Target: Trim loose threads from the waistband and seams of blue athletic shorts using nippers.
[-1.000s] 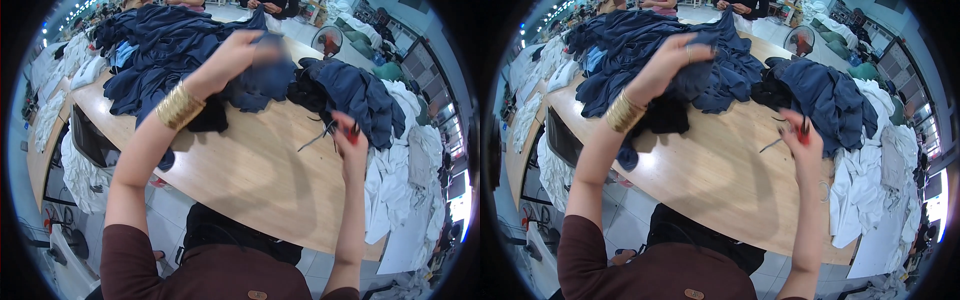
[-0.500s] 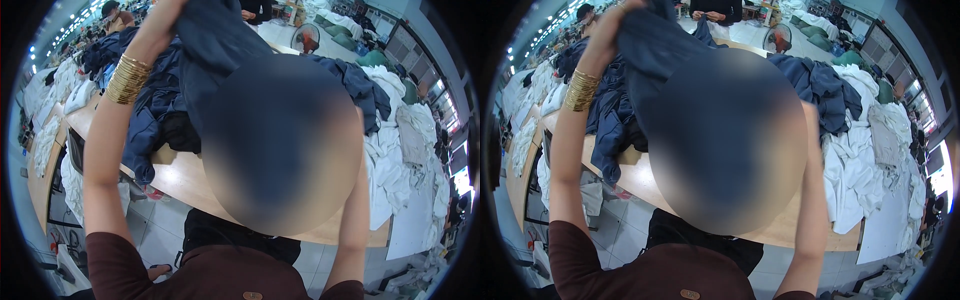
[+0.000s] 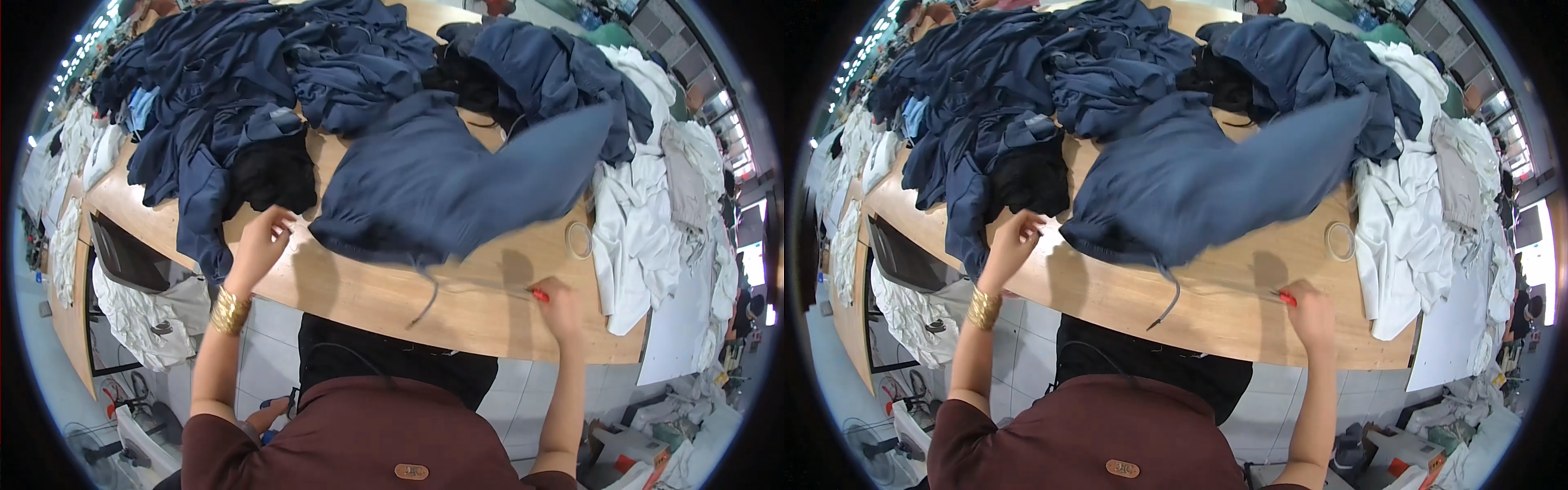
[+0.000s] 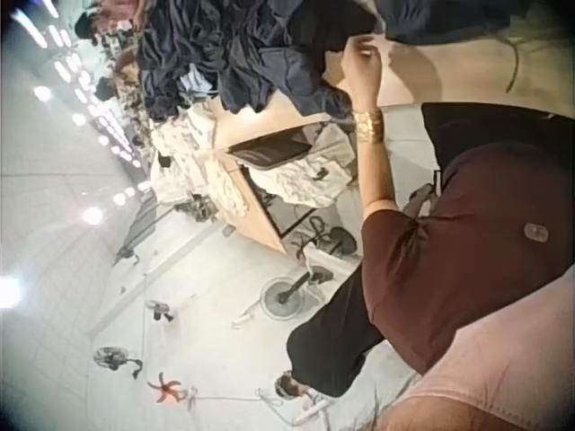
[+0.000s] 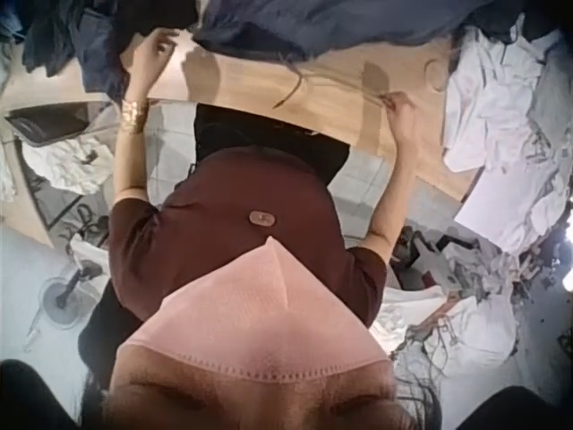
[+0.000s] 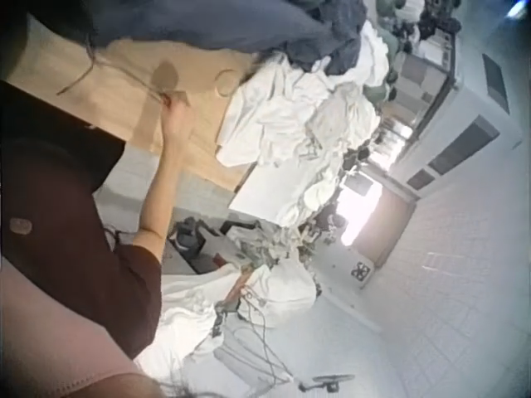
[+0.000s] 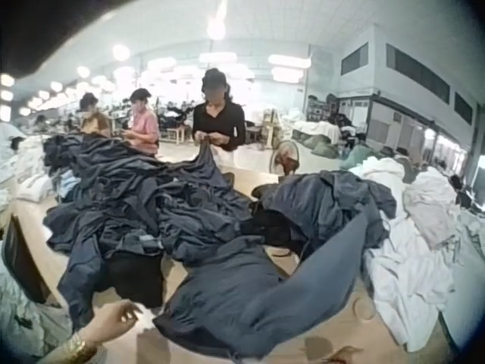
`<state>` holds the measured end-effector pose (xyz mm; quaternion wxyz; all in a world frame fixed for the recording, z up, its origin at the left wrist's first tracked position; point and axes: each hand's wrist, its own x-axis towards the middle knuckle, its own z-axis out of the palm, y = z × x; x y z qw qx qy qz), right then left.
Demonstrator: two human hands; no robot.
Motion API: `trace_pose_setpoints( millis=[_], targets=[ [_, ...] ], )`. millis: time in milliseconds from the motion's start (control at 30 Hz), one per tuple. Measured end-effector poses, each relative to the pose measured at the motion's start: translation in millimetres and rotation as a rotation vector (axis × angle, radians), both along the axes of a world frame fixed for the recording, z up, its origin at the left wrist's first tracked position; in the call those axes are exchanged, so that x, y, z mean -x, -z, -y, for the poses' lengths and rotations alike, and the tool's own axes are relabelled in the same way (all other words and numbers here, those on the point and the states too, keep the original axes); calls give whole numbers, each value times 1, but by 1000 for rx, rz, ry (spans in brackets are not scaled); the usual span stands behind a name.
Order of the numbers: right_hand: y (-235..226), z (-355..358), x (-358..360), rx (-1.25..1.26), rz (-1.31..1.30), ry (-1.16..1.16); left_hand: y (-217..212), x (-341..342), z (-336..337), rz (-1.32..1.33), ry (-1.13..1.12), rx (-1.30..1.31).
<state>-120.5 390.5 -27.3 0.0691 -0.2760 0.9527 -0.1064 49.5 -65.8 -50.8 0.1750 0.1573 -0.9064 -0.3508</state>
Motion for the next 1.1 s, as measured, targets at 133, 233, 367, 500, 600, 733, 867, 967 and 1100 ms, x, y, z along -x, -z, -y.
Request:
trace_pose_setpoints(
  millis=[133, 233, 367, 500, 600, 733, 867, 967, 1100],
  targets=[
    [5, -8, -15, 310, -63, 188, 12, -5, -8, 199, -236, -271],
    [-22, 22, -8, 241, -178, 217, 27, 5, -13, -45, -201, -30],
    [-14, 92, -27, 459, -10, -38, 33, 9, -30, -48, -255, -174],
    [36, 131, -61, 334, 63, -276, 25, -1, -17, -234, -392, -331],
    [55, 131, -70, 273, 72, -248, 17, -36, 35, -99, -602, -108],
    [65, 130, -74, 280, 49, -183, -1, -48, 36, 82, -425, 451],
    [62, 131, -61, 282, 47, -191, 15, -24, -30, 45, -9, -283],
    [41, 135, -45, 458, 216, -147, 22, 15, -79, -3, 258, 90],
    [-17, 119, -30, 848, 617, 196, 36, 47, -66, 241, 428, -97]
  ],
)
